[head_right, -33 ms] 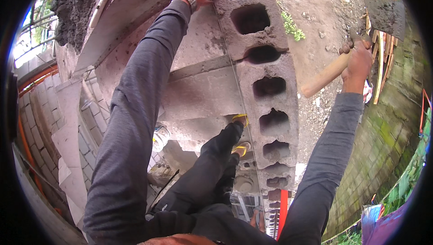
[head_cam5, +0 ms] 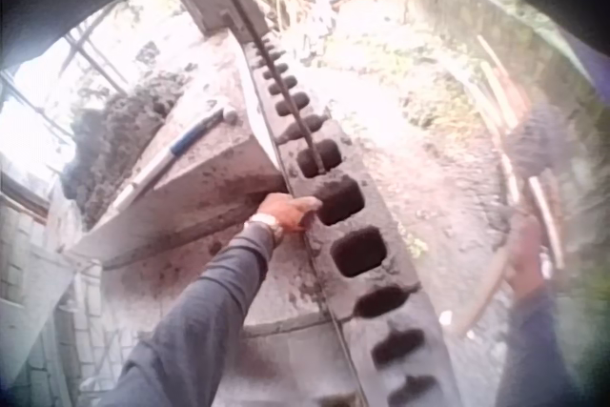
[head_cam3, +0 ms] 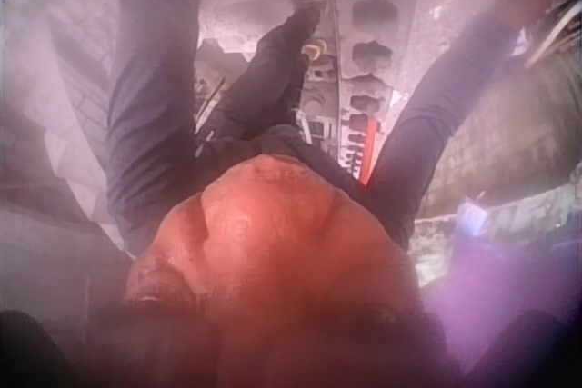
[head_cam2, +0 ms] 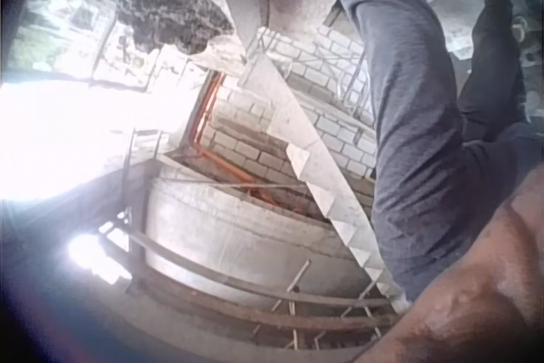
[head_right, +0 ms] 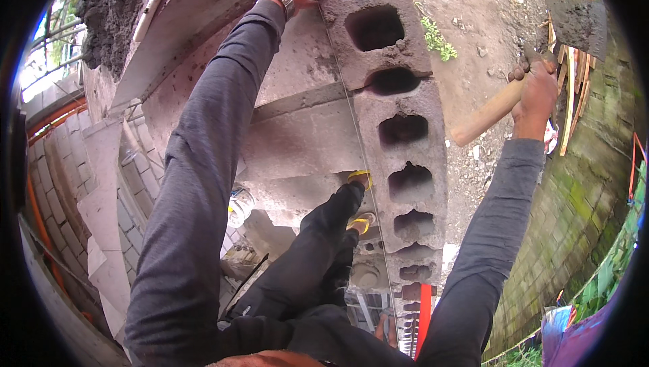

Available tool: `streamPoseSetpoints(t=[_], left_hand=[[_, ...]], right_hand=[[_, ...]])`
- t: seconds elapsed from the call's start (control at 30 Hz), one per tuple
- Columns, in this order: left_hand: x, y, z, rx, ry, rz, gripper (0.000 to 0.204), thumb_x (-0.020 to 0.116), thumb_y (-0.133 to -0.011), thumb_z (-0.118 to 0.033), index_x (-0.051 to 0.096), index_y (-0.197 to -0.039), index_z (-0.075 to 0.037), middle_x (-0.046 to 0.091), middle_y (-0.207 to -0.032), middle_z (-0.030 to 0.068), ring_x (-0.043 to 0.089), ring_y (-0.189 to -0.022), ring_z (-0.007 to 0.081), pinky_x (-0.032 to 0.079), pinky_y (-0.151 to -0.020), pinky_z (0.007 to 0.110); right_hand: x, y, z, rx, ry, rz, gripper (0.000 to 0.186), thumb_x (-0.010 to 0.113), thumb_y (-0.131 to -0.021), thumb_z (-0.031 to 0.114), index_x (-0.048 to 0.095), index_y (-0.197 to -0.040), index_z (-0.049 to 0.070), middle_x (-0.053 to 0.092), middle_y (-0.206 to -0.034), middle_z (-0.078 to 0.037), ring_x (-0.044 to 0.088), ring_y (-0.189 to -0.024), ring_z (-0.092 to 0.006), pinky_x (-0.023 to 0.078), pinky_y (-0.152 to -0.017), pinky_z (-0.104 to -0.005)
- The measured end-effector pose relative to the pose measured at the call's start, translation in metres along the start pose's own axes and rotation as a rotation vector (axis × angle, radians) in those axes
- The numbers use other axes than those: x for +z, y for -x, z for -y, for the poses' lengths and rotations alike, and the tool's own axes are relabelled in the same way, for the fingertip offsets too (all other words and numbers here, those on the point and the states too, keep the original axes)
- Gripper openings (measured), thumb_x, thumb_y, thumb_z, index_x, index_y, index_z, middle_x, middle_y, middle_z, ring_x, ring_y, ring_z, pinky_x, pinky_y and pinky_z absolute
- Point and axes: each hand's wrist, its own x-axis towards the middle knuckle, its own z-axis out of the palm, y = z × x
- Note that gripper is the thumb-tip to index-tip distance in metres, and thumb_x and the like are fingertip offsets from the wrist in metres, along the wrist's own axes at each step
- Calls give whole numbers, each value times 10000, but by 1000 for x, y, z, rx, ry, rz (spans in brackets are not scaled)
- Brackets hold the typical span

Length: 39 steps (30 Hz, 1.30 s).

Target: The person places concrete blocks onto a wall, applies mortar with a trowel, and taps the blocks into place. The person repeats this process, adding mortar and adjusting blocks to build up the wall.

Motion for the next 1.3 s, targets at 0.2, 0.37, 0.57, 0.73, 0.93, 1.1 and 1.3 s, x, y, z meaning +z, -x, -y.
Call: streamPoseSetpoints(t=[0.2, 0.37, 0.57, 0.73, 0.93, 1.1, 1.3], left_hand=[[2, 4, -9, -128, 56, -7, 589, 697, -920, -46, 594, -1416, -346, 691, -1324, 41, 704, -1113, 266, 559, -986, 330], [16, -8, 8, -59, -109, -8, 596, 700, -922, -34, 581, -1431, -320, 685, -1332, 50, 694, -1132, 287, 550, -1014, 355], [32, -14, 13, -26, -106, -48, 701, 780, -861, -42, 538, -1459, -317, 662, -1370, 43, 684, -1161, 281, 543, -1026, 355], [43, -19, 29, 9, -182, -69, 719, 785, -851, -34, 536, -1463, -319, 653, -1386, 20, 689, -1144, 277, 547, -1020, 336], [39, -19, 33, 90, -84, -98, 352, 568, -970, -176, 687, -1283, -284, 759, -969, 136, 740, -866, 327, 572, -747, 424], [49, -24, 19, -374, 1065, -4, 223, 687, -958, -354, 789, -1082, -199, 748, -853, 76, 665, -709, 180, 520, -650, 344], [34, -15, 9, -181, 209, -74, 385, 668, -955, -141, 616, -1314, -269, 725, -1108, 21, 691, -942, 199, 567, -802, 328]], right_hand=[[-6, 5, -2, 0, 84, -17, 228, 510, -975, 56, 637, -1139, -38, 490, -803, -25, 459, -667, -117, 411, -583, -268], [-14, 2, -12, -7, 78, 14, 66, 578, -936, 52, 561, -995, 75, 564, -783, -45, 524, -593, -145, 455, -533, -313], [-23, 13, -7, -39, 83, 25, 71, 560, -935, 59, 535, -1002, 66, 580, -814, -79, 549, -616, -173, 491, -553, -332], [-11, 27, 6, -122, -3, 37, 70, 559, -927, 43, 538, -990, 62, 578, -804, -79, 542, -610, -172, 490, -557, -329], [22, 57, 34, -172, 38, 50, 83, 629, -905, 29, 561, -943, 57, 585, -771, -66, 521, -578, -149, 462, -529, -317], [52, 44, 7, -75, 655, 246, 280, 835, -835, 254, 664, -866, 35, 664, -800, -58, 560, -637, -136, 472, -574, -299], [108, 20, -44, -241, 948, 444, 485, 895, -765, 346, 726, -988, -50, 736, -869, -89, 649, -766, -165, 509, -695, -328]])
